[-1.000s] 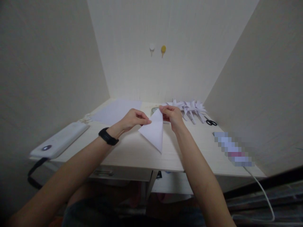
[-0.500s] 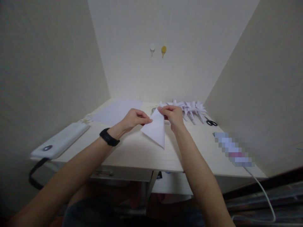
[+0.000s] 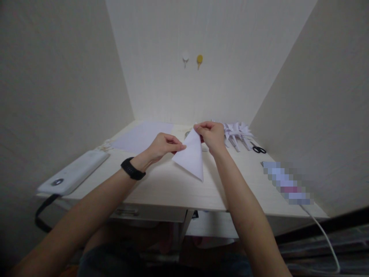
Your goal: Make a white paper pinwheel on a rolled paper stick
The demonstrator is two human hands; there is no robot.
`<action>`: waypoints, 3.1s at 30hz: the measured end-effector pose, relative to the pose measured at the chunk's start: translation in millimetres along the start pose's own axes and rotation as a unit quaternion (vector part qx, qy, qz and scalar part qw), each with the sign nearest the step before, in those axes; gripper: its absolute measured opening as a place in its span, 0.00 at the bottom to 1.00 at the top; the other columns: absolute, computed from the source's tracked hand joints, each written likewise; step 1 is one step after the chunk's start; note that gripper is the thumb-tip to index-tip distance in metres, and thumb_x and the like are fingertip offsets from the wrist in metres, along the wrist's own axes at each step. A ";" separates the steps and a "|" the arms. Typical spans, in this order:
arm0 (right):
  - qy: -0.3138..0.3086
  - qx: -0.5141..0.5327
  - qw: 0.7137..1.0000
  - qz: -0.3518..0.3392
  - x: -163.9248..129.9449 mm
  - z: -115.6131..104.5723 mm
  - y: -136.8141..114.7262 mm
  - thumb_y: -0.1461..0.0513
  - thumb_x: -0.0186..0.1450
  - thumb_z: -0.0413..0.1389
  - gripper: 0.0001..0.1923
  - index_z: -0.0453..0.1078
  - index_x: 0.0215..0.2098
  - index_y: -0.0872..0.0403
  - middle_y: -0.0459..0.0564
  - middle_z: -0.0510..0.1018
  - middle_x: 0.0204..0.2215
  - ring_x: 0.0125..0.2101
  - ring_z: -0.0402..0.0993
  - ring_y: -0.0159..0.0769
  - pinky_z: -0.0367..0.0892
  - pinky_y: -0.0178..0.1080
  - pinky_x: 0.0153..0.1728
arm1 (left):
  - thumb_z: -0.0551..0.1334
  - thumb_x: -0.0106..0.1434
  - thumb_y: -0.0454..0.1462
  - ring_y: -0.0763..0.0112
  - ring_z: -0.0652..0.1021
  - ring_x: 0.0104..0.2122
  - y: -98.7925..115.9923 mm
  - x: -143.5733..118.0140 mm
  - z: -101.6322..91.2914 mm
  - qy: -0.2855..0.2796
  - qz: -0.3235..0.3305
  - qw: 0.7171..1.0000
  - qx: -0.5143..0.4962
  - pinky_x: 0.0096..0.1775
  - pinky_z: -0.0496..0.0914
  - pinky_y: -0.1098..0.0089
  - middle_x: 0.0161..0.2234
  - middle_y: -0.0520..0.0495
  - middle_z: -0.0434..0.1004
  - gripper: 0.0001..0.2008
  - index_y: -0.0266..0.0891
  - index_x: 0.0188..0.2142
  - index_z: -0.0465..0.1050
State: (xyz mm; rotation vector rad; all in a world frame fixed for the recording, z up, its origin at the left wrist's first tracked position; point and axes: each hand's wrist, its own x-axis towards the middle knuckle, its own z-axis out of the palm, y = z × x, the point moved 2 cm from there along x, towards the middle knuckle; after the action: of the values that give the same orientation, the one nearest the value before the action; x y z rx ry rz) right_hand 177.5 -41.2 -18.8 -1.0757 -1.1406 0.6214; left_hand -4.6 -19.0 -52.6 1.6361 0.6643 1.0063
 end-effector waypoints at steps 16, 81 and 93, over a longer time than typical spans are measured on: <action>-0.102 0.002 0.990 0.102 -13.0 -4.0 24.7 0.49 0.40 0.72 0.22 0.70 0.16 0.55 0.45 0.71 0.17 0.18 0.64 0.28 0.62 0.34 0.21 | 0.75 0.45 0.36 0.78 0.70 0.21 -9.2 5.6 -5.7 0.026 -0.052 0.998 -0.007 0.25 0.64 0.73 0.20 0.50 0.74 0.10 0.33 0.22 0.77; -0.128 -0.019 0.978 0.166 -14.2 -2.6 39.7 0.51 0.41 0.72 0.21 0.71 0.18 0.57 0.45 0.73 0.17 0.17 0.66 0.28 0.61 0.33 0.19 | 0.75 0.44 0.36 0.77 0.72 0.23 -14.8 7.9 -12.1 0.096 -0.062 0.993 -0.032 0.28 0.67 0.72 0.22 0.49 0.76 0.10 0.33 0.23 0.78; -0.138 -0.001 0.974 0.181 -12.1 -3.5 44.3 0.50 0.39 0.72 0.22 0.73 0.20 0.58 0.47 0.75 0.18 0.18 0.67 0.29 0.61 0.33 0.19 | 0.75 0.44 0.34 0.77 0.74 0.23 -11.1 7.5 -13.6 0.115 -0.062 0.989 -0.076 0.29 0.68 0.72 0.24 0.47 0.77 0.09 0.32 0.23 0.78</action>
State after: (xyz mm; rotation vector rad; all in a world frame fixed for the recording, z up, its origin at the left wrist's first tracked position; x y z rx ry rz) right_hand 181.7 -35.2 -64.3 -1.2388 -1.1888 1.0837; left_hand -12.0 -3.0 -59.8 1.3418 0.8128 1.1345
